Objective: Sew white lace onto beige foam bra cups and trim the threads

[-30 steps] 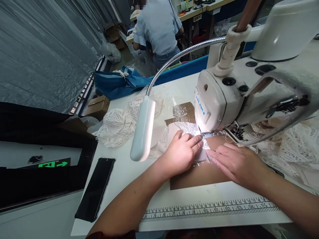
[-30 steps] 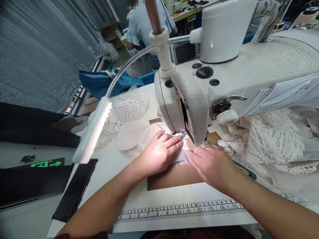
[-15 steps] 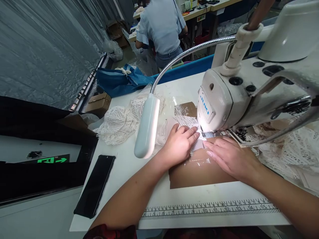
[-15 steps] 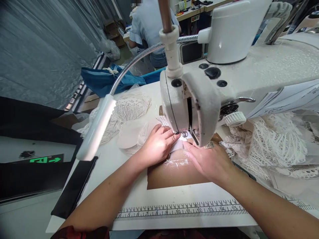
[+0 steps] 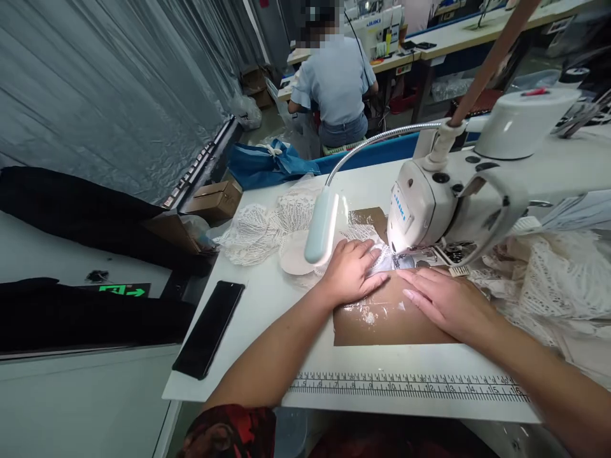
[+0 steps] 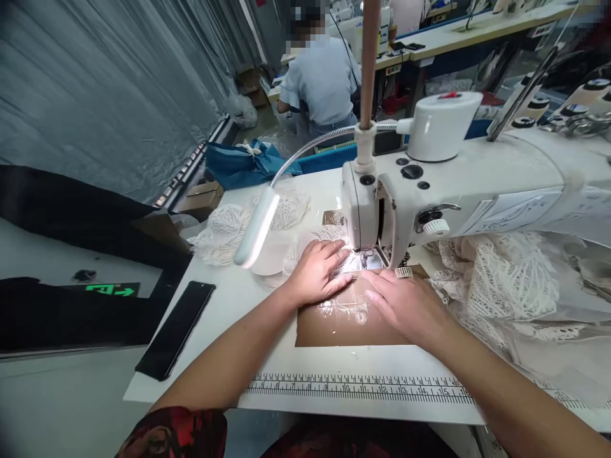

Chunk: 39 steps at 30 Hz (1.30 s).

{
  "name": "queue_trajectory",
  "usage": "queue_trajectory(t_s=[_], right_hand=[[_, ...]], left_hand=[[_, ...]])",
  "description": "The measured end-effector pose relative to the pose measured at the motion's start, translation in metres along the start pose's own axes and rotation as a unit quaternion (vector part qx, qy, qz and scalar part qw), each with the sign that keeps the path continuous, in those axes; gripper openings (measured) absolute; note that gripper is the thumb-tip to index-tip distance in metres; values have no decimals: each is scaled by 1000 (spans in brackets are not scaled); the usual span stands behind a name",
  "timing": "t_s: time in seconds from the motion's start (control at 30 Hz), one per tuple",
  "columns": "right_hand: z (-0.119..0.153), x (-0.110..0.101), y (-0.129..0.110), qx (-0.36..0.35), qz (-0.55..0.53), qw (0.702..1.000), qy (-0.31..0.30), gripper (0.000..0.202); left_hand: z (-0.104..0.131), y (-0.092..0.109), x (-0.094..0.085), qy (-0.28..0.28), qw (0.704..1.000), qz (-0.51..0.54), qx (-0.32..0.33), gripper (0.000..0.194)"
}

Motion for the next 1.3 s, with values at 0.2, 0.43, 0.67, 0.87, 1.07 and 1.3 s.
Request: queue_trajectory(t_s=[0.2, 0.43, 0.67, 0.87, 1.07, 1.3], right_hand=[[48, -28, 19, 5, 78, 995, -58, 38], [99, -12, 35, -47, 174, 983, -28, 44], [92, -11, 39, -37, 154, 987, -33, 54], [84, -10, 44, -22, 152, 987, -53, 52], [93, -22, 39, -6, 16, 999, -34, 47], [56, -30, 5, 3, -162, 985, -66, 46]], left_hand=[[3, -9, -2, -2, 998, 26, -62, 34], [24, 19, -20, -71, 988, 137, 4, 18], [63, 75, -36, -133, 934, 320, 84, 28], [48, 16, -39, -43, 927, 334, -167, 67], [40, -3, -22, -101, 877, 407, -234, 70], [47, 11, -11, -124, 776, 565, -254, 31]])
Point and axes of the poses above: each hand's wrist, its own z-axis away from the middle knuckle, its own x-axis out of the palm, y = z × x, the point moved 5 cm from there along -z, towards the middle knuckle, and after that the axes turned 2 degrees about x, right-handed, at the moved point
